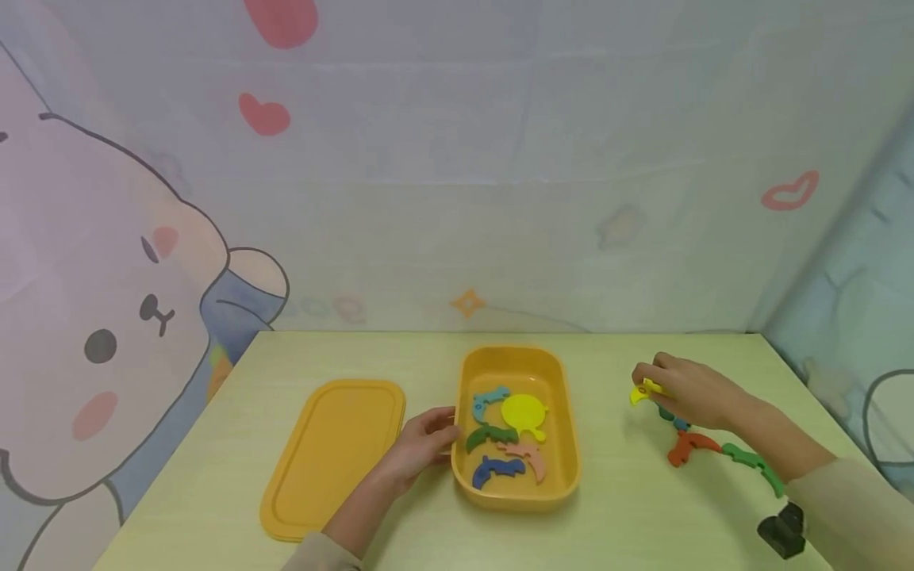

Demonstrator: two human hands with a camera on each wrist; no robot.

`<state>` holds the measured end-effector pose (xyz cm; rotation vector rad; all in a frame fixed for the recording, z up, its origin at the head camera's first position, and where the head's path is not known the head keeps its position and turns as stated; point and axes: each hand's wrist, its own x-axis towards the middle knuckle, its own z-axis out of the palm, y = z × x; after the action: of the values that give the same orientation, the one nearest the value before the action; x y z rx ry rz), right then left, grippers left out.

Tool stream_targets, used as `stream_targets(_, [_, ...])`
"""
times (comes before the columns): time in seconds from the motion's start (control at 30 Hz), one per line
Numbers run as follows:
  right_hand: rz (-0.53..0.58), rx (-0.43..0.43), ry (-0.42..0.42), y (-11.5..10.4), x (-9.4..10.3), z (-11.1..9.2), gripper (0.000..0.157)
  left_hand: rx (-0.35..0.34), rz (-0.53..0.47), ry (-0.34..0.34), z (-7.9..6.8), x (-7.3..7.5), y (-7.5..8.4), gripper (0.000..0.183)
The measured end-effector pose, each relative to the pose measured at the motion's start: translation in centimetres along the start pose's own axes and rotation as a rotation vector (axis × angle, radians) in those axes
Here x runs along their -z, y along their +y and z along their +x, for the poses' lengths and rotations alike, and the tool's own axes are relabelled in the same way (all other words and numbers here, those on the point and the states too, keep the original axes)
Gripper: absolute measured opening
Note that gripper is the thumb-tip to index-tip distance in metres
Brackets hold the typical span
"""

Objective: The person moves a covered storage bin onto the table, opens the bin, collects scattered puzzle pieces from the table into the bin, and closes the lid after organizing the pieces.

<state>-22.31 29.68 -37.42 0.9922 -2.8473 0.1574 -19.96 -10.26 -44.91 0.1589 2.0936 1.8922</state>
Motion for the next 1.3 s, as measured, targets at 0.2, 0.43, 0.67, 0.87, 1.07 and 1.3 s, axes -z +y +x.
stream_targets(0.2, [0.001,0.013,-0.01,-0.1,0.1,1.1,0.024,-0.001,-0.001,-0.005,0.0,0.0,0.0,0.049])
stream_targets(0.43, [-0.011,0.019,-0.005,-0.4,0.3,2.4,0.023,-0.008,-0.009,-0.011,0.1,0.0,-0.1,0.048])
stream_targets(0.67, [-0.028,0.041,0.01,-1.3,0.5,3.8,0.023,-0.012,-0.008,-0.012,0.2,0.1,-0.2,0.048])
stream_targets(0.87, [-0.028,0.065,0.014,-2.1,0.5,5.0,0.022,-0.013,-0.007,-0.013,0.2,0.0,-0.2,0.049])
stream_targets(1.07, [-0.043,0.082,0.023,-2.7,0.3,6.3,0.023,-0.005,0.0,-0.002,0.2,-0.1,-0.2,0.049])
stream_targets(1.3, [-0.038,0.106,0.003,-4.3,0.2,7.7,0.021,0.006,0.006,0.015,0.2,-0.1,-0.2,0.05])
